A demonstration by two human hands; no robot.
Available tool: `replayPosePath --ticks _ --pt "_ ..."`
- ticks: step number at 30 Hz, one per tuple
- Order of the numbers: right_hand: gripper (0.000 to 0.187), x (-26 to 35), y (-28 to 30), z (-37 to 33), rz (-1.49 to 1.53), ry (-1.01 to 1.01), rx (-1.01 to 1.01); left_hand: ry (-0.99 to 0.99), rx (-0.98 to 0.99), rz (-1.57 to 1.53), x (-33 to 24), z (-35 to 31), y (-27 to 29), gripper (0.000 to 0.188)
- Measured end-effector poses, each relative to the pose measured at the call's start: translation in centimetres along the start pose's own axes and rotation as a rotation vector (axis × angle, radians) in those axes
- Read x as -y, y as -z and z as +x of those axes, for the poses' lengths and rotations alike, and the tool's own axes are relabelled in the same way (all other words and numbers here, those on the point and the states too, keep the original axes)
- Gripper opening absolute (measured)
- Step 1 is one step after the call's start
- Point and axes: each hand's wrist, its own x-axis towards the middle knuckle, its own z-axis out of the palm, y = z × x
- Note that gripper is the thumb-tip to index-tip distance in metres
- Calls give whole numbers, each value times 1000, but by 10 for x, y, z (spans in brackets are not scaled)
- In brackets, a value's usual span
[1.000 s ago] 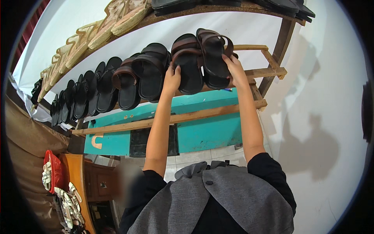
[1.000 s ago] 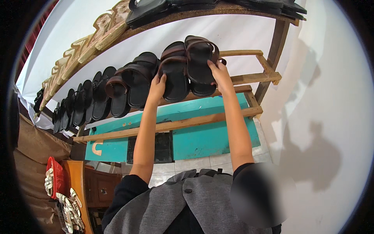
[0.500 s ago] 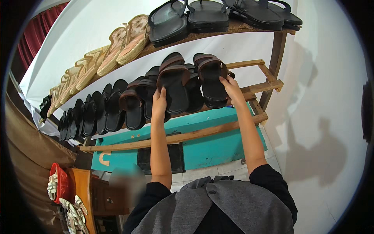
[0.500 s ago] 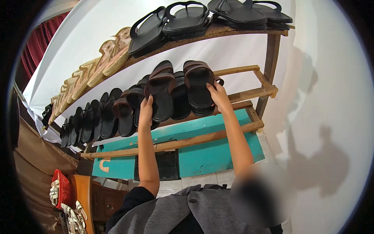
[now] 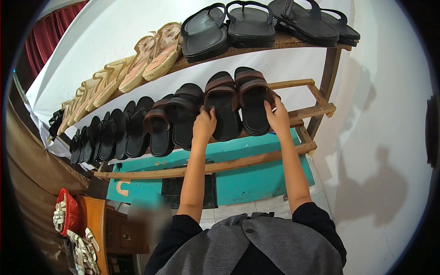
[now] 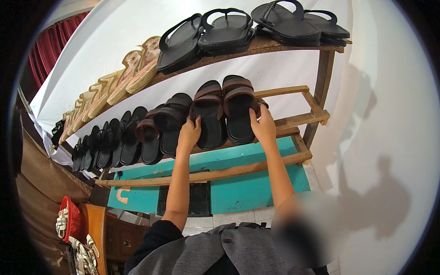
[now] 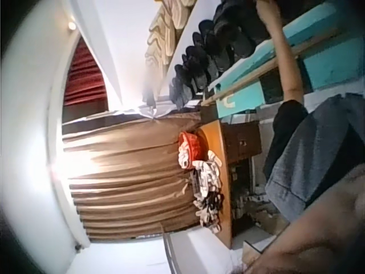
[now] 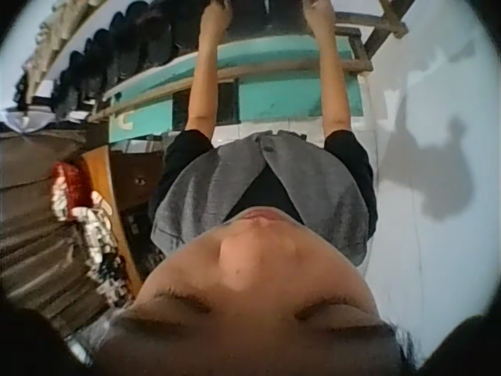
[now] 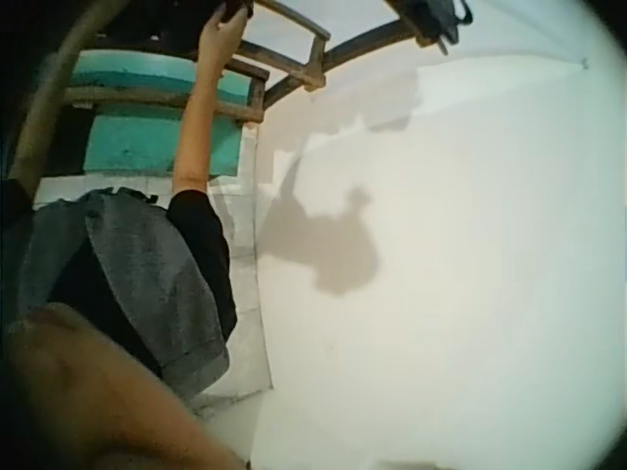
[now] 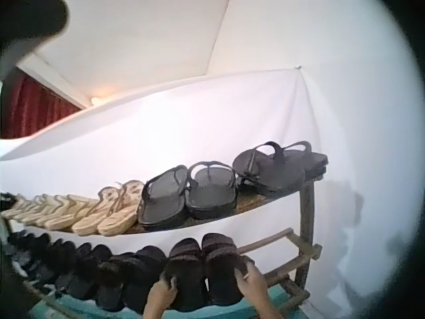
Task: Organizing and inspecting various types of sandals on a storage shelf and a table.
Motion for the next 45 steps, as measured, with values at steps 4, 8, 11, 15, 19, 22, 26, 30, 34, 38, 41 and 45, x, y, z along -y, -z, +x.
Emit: replayPosePath --ticks 4,8,11,15,19,22,26,30,34,38,41,45 --pt "39 0 6 1 114 -7 48 -11 -70 -89 -8 -9 8 64" --pt "42 3 12 -13 134 -81 53 -132 -144 -336 -14 -47 0 83" --pt "51 12 6 -35 10 202 -135 -372 -294 -262 -14 -77 -21 92" --pt "62 21 -5 -62 -54 327 -43 -384 -413 -348 -6 -84 -48 93" --pt "63 19 -8 -66 -149 330 -35 -348 -457 -246 -13 -81 -51 87" --pt "64 17 -8 -66 -155 305 -28 -335 -453 -232 -14 -81 -52 81" --pt "61 23 -12 -70 -22 254 -48 -381 -440 -284 -5 -83 -51 78" --pt "39 30 -23 -86 2 503 -287 -416 -374 -348 3 -98 -35 71" --pt "18 35 -45 -124 14 759 -211 -468 -439 -393 23 -121 -11 46" --pt "14 59 -83 -160 135 782 -48 -415 -506 -282 64 -147 17 32" --pt "15 83 -113 -183 265 704 72 -326 -585 -203 93 -162 43 28" --pt "18 125 -155 -213 397 700 282 -172 -683 -105 140 -186 87 27"
